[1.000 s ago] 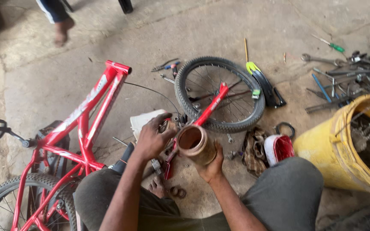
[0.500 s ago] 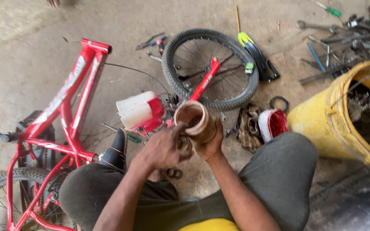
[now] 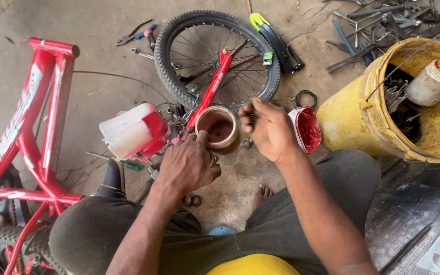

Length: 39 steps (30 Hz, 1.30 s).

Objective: The person sits on the floor and handles small metal ball bearings, placing them into a bicycle headset cup. They then apply grease from a small container and insert the cup into the bicycle frame's head tube, adjusting the headset components by hand.

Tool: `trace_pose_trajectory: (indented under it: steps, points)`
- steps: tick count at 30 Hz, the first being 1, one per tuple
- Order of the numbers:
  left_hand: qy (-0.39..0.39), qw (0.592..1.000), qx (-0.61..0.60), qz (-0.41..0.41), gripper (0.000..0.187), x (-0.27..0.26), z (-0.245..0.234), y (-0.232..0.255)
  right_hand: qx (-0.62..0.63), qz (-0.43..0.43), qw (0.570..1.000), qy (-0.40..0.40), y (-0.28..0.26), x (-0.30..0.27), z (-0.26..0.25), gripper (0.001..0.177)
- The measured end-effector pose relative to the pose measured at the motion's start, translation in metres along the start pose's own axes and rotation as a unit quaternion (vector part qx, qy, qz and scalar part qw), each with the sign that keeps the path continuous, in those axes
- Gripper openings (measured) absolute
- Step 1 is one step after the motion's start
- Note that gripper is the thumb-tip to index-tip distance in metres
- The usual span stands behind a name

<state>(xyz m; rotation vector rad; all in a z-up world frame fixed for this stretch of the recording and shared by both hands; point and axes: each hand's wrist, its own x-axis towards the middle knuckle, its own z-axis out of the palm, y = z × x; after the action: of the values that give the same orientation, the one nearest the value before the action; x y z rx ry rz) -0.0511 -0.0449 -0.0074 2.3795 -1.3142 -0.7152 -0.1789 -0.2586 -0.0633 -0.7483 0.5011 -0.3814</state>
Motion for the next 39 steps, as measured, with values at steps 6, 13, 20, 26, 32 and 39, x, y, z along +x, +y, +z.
trace_pose_trajectory:
  steps: [6, 13, 20, 26, 32, 39]
  points:
    - [0.004, 0.996, 0.078, 0.038, 0.061, 0.030, 0.027, 0.006, -0.069, 0.025, 0.997, 0.009, -0.001, 0.011, 0.017, 0.025]
    - [-0.062, 0.994, 0.089, 0.034, 0.062, 0.056, 0.049, 0.012, -0.502, -0.123, 0.848, -0.117, 0.011, 0.028, -0.004, 0.028]
    - [-0.015, 0.998, 0.054, 0.011, 0.063, 0.069, 0.051, -0.005, -0.069, -0.018, 0.977, 0.202, 0.014, 0.075, -0.106, 0.019]
    - [-0.066, 0.995, 0.072, -0.012, 0.058, 0.078, 0.056, -0.007, -0.424, 0.147, 0.878, 0.166, 0.100, 0.105, -0.159, 0.019]
    - [-0.111, 0.991, 0.077, -0.015, 0.054, 0.075, 0.052, -0.013, -0.783, 0.157, 0.601, -0.026, 0.162, 0.114, -0.206, 0.042]
    - [-0.159, 0.985, 0.074, -0.009, 0.052, 0.057, 0.063, -0.011, -0.864, 0.102, 0.490, -0.057, 0.200, 0.117, -0.253, 0.044]
